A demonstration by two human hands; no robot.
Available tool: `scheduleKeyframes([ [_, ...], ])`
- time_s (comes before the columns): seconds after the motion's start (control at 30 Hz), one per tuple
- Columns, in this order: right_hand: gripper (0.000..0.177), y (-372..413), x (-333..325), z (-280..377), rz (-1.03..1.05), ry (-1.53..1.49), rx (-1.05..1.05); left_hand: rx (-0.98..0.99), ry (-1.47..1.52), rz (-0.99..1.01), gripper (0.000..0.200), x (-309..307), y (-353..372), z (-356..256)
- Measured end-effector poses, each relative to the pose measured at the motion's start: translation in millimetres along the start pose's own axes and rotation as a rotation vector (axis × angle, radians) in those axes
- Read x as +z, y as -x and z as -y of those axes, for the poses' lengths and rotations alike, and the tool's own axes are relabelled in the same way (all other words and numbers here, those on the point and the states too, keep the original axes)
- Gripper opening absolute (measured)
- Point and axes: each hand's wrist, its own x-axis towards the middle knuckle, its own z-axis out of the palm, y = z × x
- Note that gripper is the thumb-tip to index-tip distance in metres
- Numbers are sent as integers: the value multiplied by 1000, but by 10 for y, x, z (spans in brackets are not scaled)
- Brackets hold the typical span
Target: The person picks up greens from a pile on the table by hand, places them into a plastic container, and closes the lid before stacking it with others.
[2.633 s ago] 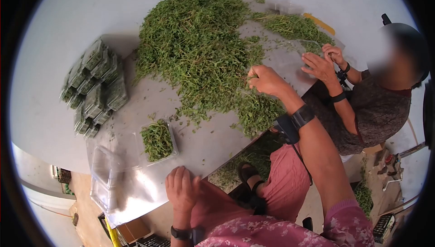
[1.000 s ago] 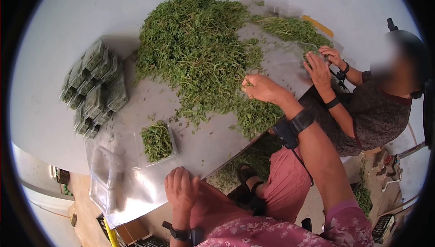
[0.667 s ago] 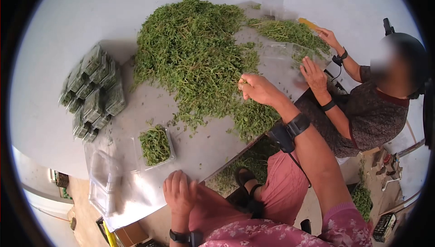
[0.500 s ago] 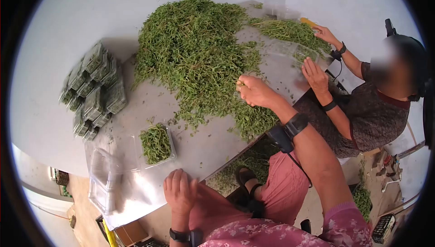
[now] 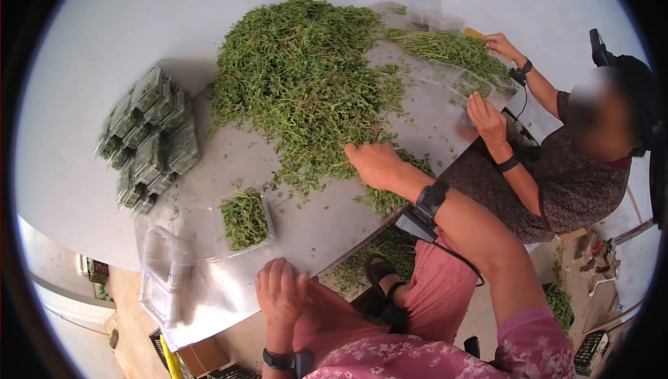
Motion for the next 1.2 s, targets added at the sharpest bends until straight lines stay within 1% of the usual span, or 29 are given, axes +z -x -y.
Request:
scheduleKeyframes([
  [0.17, 17, 181, 66, -52, 10, 104, -39, 11, 5, -18, 35, -24, -7, -5],
  [0.27, 18, 394, -79, -60, 38, 163, -48, 11, 6, -26, 36, -47, -18, -3],
  [0.37, 17, 666, -271, -179, 161, 145, -21, 3, 36, -29, 35, -45, -11, 5],
  [0.47, 15, 890, -468, -361, 335, 165, 46, 3, 33, -32, 35, -59, -20, 12],
  [0.57, 13, 971, -567, -462, 302, 124, 119, 4, 26, -30, 35, -48, -3, 24],
  [0.67, 16, 805, -558, -356, 125, -57, 62, -2, 17, -27, 35, -48, 0, 19],
  [0.77, 17, 526, -382, -3, 30, -20, -28, -2, -1, -22, 35, -42, 1, 32],
  [0.87, 20, 352, -30, 323, 2, 175, -108, -5, -8, -23, 34, -37, 1, 28],
  [0.93, 18, 382, 166, 448, -38, 269, -146, -12, -18, -17, 34, -42, -3, 21],
  [0.97, 18, 388, 230, 478, -57, 317, -164, -13, -14, -18, 34, -42, -4, 22],
  [1.07, 16, 495, 247, 305, -150, 282, -162, -14, -6, -20, 34, -40, 5, 26],
  [1.17, 17, 723, 125, 66, -95, 310, -50, -4, -8, -27, 34, -36, -7, 20],
  [1.2, 16, 800, 41, -7, -2, 332, -1, 0, -6, -31, 34, -37, -5, 25],
])
